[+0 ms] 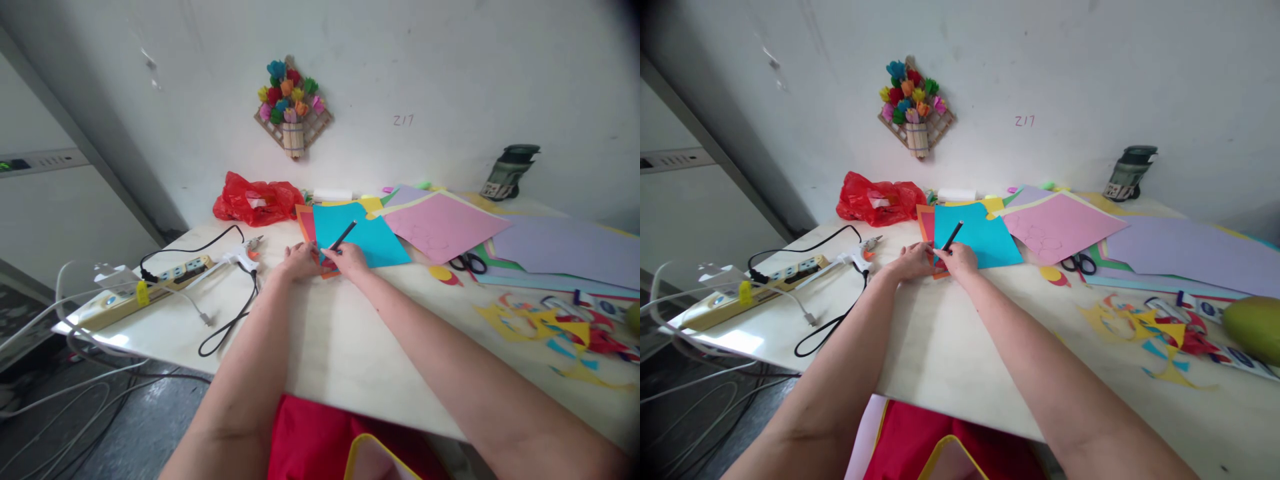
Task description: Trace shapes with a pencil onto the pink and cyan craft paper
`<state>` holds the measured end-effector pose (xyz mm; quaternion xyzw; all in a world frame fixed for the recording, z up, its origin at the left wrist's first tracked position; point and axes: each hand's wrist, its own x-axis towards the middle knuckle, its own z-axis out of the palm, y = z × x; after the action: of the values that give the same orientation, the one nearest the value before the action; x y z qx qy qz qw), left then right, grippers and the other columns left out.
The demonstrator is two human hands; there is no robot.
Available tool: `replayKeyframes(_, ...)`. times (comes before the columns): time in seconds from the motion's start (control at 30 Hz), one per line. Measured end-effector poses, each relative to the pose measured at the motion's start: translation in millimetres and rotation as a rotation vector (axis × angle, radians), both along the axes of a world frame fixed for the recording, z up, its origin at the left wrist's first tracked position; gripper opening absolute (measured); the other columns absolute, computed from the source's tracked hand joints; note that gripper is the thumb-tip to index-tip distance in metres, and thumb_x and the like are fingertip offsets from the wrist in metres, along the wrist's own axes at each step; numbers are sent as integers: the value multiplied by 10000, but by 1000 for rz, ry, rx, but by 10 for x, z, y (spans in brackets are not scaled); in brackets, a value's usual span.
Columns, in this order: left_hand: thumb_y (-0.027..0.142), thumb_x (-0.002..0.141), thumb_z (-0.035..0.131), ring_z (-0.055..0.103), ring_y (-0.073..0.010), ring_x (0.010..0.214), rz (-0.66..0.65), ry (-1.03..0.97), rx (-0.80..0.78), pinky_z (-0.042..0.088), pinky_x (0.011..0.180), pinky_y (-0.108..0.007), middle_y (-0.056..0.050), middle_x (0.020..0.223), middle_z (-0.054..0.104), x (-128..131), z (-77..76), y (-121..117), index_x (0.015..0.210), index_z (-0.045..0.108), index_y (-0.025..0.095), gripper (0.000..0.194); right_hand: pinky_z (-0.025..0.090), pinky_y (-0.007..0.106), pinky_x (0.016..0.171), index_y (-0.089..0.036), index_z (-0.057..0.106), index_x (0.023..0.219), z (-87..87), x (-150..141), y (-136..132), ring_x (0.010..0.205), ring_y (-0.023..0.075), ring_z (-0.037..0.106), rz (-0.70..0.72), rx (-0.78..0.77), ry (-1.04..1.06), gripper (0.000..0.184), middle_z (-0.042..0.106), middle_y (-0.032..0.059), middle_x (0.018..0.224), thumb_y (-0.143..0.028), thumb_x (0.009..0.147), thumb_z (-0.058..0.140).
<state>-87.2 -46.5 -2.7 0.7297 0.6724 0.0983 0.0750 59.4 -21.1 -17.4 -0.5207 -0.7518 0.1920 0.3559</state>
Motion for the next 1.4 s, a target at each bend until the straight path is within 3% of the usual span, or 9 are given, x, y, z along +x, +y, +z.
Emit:
replayKeyframes(0.37, 559, 630, 542, 282, -255, 1236, -43, 23, -14, 136, 1022, -473, -44, 1240, 445, 36, 70, -67, 1142, 400, 296, 593, 418, 205, 575, -222, 676, 802, 13, 31, -27, 711, 144, 608, 78, -55, 19, 349, 678, 35, 751, -520, 722, 514)
replayKeyframes(0.67, 551, 644, 543, 130, -245, 1299, -86, -8, -53, 87, 1021, -524, 8, 1389, 285, 19, 118, -112, 1162, 407, 326, 581, 409, 210, 567, -223, 678, 790, 23, 38, -36, 707, 145, 603, 91, -48, -4, 358, 676, 37, 751, -531, 717, 510)
replayKeyframes(0.9, 538, 642, 540, 35, -240, 1315, -80, 19, -164, 37, 1033, -504, 25, 1438, 162, -10, 182, -135, 1225, 357, 330, 646, 413, 202, 583, -228, 673, 762, -22, 31, -4, 720, 127, 591, 89, 4, 7, 356, 658, 33, 878, -542, 708, 514)
replayKeyframes(1.1, 510, 649, 541, 27, -241, 1315, -66, 29, -217, 37, 1032, -499, 32, 1438, 159, 27, 266, -174, 1255, 333, 334, 665, 407, 198, 578, -232, 672, 759, -41, 23, 4, 717, 122, 587, 82, 7, 5, 344, 650, 30, 892, -537, 704, 522)
replayKeyframes(1.4, 485, 656, 521, 35, -238, 1317, -61, -9, -233, 21, 1036, -484, 34, 1434, 170, 8, 264, -168, 1287, 309, 319, 686, 405, 205, 575, -233, 673, 757, -25, 21, -16, 720, 125, 585, 83, 16, -1, 358, 649, 26, 895, -550, 699, 518)
